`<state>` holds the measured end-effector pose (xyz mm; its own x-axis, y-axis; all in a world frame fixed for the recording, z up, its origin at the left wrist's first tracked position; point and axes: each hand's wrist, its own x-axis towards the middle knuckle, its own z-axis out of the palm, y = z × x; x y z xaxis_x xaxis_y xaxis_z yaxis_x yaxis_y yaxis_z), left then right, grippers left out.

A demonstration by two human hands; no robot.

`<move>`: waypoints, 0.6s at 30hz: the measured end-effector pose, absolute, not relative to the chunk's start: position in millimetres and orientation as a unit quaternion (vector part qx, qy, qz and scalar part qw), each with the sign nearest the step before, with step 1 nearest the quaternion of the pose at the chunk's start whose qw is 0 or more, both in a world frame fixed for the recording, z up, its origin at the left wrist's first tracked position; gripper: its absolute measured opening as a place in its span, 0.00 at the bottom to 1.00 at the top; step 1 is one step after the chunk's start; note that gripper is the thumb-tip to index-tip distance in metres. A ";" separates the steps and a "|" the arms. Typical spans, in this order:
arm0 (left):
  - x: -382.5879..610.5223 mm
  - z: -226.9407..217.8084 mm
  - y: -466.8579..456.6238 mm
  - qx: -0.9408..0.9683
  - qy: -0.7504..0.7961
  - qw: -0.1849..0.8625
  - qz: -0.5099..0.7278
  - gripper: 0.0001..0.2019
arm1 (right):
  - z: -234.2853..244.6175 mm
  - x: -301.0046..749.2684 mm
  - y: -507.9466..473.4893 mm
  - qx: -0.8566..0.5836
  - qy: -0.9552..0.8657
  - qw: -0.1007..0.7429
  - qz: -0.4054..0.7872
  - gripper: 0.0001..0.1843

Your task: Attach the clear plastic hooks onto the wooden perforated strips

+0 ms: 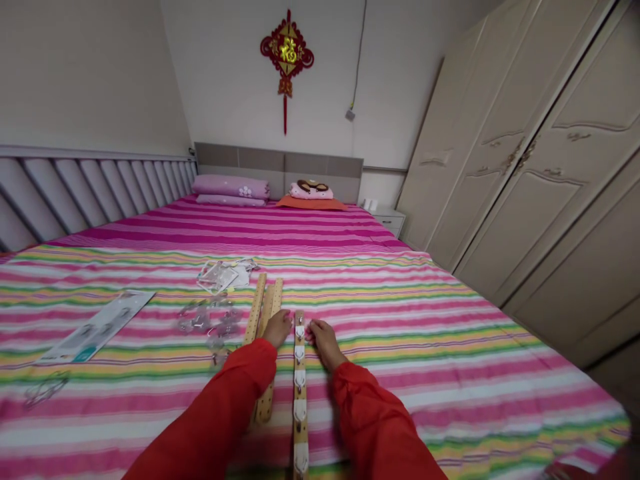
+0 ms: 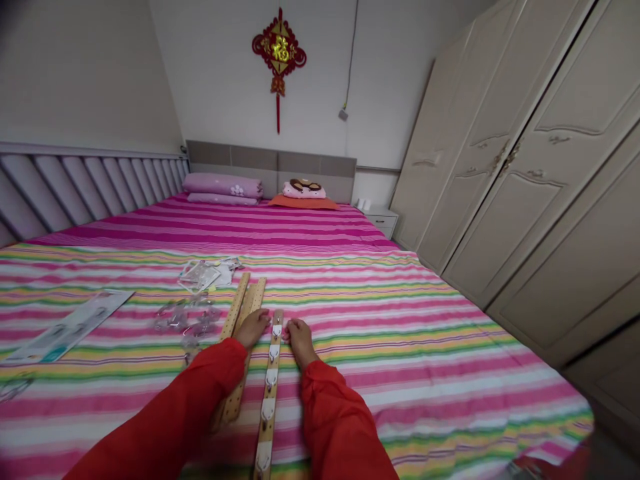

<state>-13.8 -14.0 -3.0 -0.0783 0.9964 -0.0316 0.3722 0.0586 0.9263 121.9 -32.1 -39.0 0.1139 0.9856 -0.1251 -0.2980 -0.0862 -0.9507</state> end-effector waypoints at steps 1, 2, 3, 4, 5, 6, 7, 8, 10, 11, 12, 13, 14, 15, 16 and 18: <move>-16.0 -0.5 -19.9 0.556 0.609 0.393 0.407 0.14 | -38.9 123.2 -38.2 -0.478 -0.354 0.574 0.562 0.12; -18.6 1.9 -27.1 0.556 0.600 0.398 0.416 0.15 | -39.1 124.9 -45.1 -0.477 -0.350 0.576 0.564 0.13; -21.9 3.9 -35.7 0.556 0.587 0.402 0.430 0.16 | -39.5 126.7 -52.6 -0.477 -0.345 0.578 0.565 0.13; -25.9 5.4 -45.4 0.556 0.571 0.406 0.447 0.17 | -40.1 128.7 -60.7 -0.476 -0.341 0.580 0.566 0.14; -30.7 6.3 -56.2 0.554 0.554 0.408 0.468 0.18 | -40.8 130.7 -69.1 -0.475 -0.337 0.583 0.566 0.14; -36.2 6.4 -67.7 0.551 0.540 0.406 0.490 0.18 | -41.5 132.6 -77.5 -0.474 -0.332 0.587 0.567 0.15; -42.5 5.8 -79.5 0.546 0.534 0.398 0.508 0.18 | -42.1 134.4 -85.6 -0.473 -0.325 0.590 0.568 0.15; -49.6 4.6 -91.2 0.539 0.538 0.384 0.523 0.17 | -42.5 136.0 -93.4 -0.472 -0.317 0.593 0.570 0.16; -65.6 0.4 -112.5 0.519 0.561 0.344 0.545 0.17 | -42.1 138.1 -107.9 -0.469 -0.302 0.597 0.576 0.18; -74.1 -2.3 -121.4 0.507 0.575 0.320 0.556 0.16 | -41.4 138.7 -114.9 -0.468 -0.297 0.598 0.578 0.18; -82.6 -5.3 -128.8 0.494 0.589 0.294 0.568 0.16 | -40.6 138.9 -122.0 -0.467 -0.295 0.600 0.578 0.18; -90.8 -8.5 -134.8 0.480 0.603 0.266 0.579 0.16 | -39.6 138.9 -129.6 -0.465 -0.296 0.603 0.576 0.18; -98.4 -12.0 -139.3 0.467 0.614 0.239 0.590 0.15 | -38.8 138.7 -137.7 -0.465 -0.299 0.605 0.573 0.18; -104.9 -15.8 -142.6 0.456 0.621 0.217 0.600 0.15 | -38.4 138.4 -146.7 -0.467 -0.306 0.606 0.567 0.19; -110.4 -20.0 -145.0 0.446 0.627 0.199 0.607 0.15 | -38.5 138.1 -156.7 -0.469 -0.314 0.605 0.561 0.19; -117.8 -29.7 -148.0 0.429 0.636 0.178 0.617 0.16 | -41.0 138.3 -179.2 -0.481 -0.332 0.597 0.549 0.20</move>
